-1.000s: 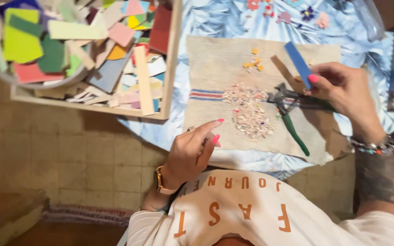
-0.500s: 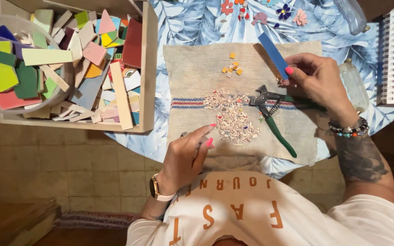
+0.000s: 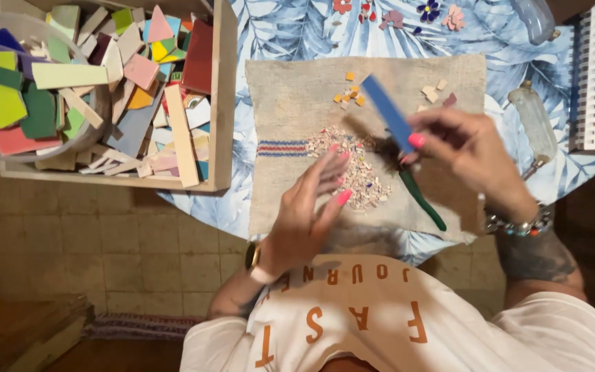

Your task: Cutting small mosaic tiles into fragments using tile nippers and sorting through tile pieces for a craft project.

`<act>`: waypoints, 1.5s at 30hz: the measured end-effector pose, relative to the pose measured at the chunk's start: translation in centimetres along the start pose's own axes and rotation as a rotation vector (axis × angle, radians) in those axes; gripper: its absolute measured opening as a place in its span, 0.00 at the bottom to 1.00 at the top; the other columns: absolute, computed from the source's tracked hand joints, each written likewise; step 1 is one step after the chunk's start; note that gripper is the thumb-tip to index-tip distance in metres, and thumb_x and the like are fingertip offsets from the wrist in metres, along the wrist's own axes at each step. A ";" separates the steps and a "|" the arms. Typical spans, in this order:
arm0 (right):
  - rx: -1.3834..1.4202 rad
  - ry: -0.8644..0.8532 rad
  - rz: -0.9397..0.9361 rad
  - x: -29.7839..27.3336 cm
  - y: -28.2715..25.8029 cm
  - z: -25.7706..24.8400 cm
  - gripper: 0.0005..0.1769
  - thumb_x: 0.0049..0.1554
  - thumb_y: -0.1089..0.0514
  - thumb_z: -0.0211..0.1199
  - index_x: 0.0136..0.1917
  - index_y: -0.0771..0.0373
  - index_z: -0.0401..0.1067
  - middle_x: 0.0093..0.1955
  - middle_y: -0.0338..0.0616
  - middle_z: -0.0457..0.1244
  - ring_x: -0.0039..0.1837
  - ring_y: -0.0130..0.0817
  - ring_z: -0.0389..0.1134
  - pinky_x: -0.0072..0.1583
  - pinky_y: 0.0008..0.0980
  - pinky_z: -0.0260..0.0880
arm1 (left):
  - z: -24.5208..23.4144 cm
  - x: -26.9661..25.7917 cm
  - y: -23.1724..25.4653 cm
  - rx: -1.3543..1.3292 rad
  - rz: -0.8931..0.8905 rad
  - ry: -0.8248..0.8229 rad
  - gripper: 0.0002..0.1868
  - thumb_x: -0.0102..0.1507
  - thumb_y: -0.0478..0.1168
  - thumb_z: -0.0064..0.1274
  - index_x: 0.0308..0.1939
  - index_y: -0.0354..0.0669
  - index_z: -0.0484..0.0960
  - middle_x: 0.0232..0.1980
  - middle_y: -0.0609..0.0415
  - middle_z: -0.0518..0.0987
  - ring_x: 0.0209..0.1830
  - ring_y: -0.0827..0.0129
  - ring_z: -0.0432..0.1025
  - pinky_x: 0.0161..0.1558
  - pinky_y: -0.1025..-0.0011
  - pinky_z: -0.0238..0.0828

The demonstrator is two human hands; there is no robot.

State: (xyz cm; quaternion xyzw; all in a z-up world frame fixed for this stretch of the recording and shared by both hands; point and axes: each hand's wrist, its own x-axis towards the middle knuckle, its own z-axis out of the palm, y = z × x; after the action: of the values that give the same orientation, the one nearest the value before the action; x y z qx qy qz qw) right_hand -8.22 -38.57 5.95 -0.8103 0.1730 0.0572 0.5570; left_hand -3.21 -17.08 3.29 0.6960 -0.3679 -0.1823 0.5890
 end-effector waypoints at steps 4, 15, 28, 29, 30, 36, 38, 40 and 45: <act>0.044 -0.045 -0.426 -2.5 0.2 3.5 0.11 0.46 0.70 0.54 0.45 0.68 0.69 0.33 0.48 0.63 0.35 0.35 0.68 0.43 0.33 0.67 | 1.2 1.1 1.0 -0.144 0.039 0.124 0.14 0.59 0.37 0.43 0.46 0.34 0.70 0.41 0.44 0.73 0.43 0.52 0.70 0.39 0.65 0.71; -0.751 0.360 -0.357 -6.1 9.5 3.9 0.16 0.52 0.48 0.58 0.42 0.63 0.65 0.35 0.44 0.57 0.38 0.41 0.62 0.40 0.35 0.64 | 1.7 -3.8 -0.6 -0.442 -0.202 0.224 0.15 0.61 0.41 0.38 0.36 0.30 0.74 0.27 0.42 0.76 0.24 0.66 0.73 0.25 0.72 0.73; -1.249 0.590 -0.468 -8.6 11.8 0.3 0.08 0.59 0.54 0.50 0.41 0.59 0.61 0.36 0.41 0.55 0.37 0.34 0.55 0.31 0.29 0.51 | 1.2 -4.7 0.5 -0.242 -0.254 0.110 0.18 0.59 0.49 0.33 0.38 0.40 0.72 0.22 0.52 0.75 0.16 0.75 0.69 0.21 0.81 0.69; -1.254 0.594 -0.459 -9.2 11.5 -0.9 0.08 0.59 0.54 0.50 0.41 0.59 0.61 0.36 0.41 0.55 0.37 0.34 0.55 0.31 0.29 0.51 | 1.2 -4.6 0.4 -0.247 -0.251 0.100 0.18 0.59 0.49 0.33 0.38 0.40 0.72 0.22 0.52 0.75 0.16 0.75 0.69 0.21 0.81 0.69; -1.234 0.666 -0.492 -9.8 11.1 -2.1 0.08 0.61 0.58 0.53 0.41 0.62 0.63 0.37 0.45 0.56 0.38 0.38 0.56 0.35 0.32 0.52 | 1.3 -4.5 0.2 -0.227 -0.229 0.095 0.18 0.59 0.48 0.34 0.40 0.40 0.72 0.22 0.53 0.75 0.15 0.76 0.68 0.20 0.81 0.70; -0.759 0.715 -0.421 -13.1 8.1 -5.0 0.13 0.70 0.62 0.46 0.47 0.74 0.61 0.41 0.53 0.55 0.42 0.43 0.55 0.45 0.37 0.52 | 1.1 -3.6 0.7 -0.167 -0.227 0.085 0.15 0.58 0.45 0.38 0.46 0.43 0.65 0.26 0.54 0.77 0.12 0.77 0.67 0.13 0.83 0.64; -0.607 0.687 -0.305 -13.4 7.7 -4.7 0.16 0.74 0.57 0.43 0.49 0.72 0.59 0.41 0.47 0.54 0.41 0.36 0.53 0.44 0.33 0.52 | 1.1 -3.5 0.8 -0.191 -0.295 0.092 0.13 0.57 0.44 0.41 0.43 0.44 0.66 0.27 0.54 0.78 0.11 0.77 0.67 0.16 0.84 0.64; -0.632 0.615 -0.439 -12.5 7.8 -4.9 0.14 0.69 0.64 0.45 0.42 0.72 0.62 0.36 0.47 0.56 0.37 0.37 0.54 0.42 0.35 0.51 | 1.0 -3.2 0.7 -0.188 -0.165 0.107 0.13 0.59 0.44 0.39 0.43 0.41 0.64 0.35 0.51 0.78 0.32 0.74 0.74 0.28 0.78 0.76; -0.692 0.443 -0.488 -8.6 10.0 -3.7 0.11 0.62 0.61 0.48 0.38 0.66 0.57 0.36 0.46 0.54 0.36 0.36 0.51 0.40 0.33 0.51 | 0.1 -2.1 -0.5 0.049 -0.043 0.164 0.11 0.59 0.41 0.42 0.43 0.43 0.70 0.34 0.55 0.70 0.20 0.77 0.63 0.20 0.81 0.61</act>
State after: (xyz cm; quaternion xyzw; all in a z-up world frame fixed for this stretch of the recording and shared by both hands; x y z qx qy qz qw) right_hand -20.10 -43.35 0.96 -0.9578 0.0631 -0.1948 0.2016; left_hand -4.52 -15.61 2.44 0.7306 -0.3079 -0.1281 0.5959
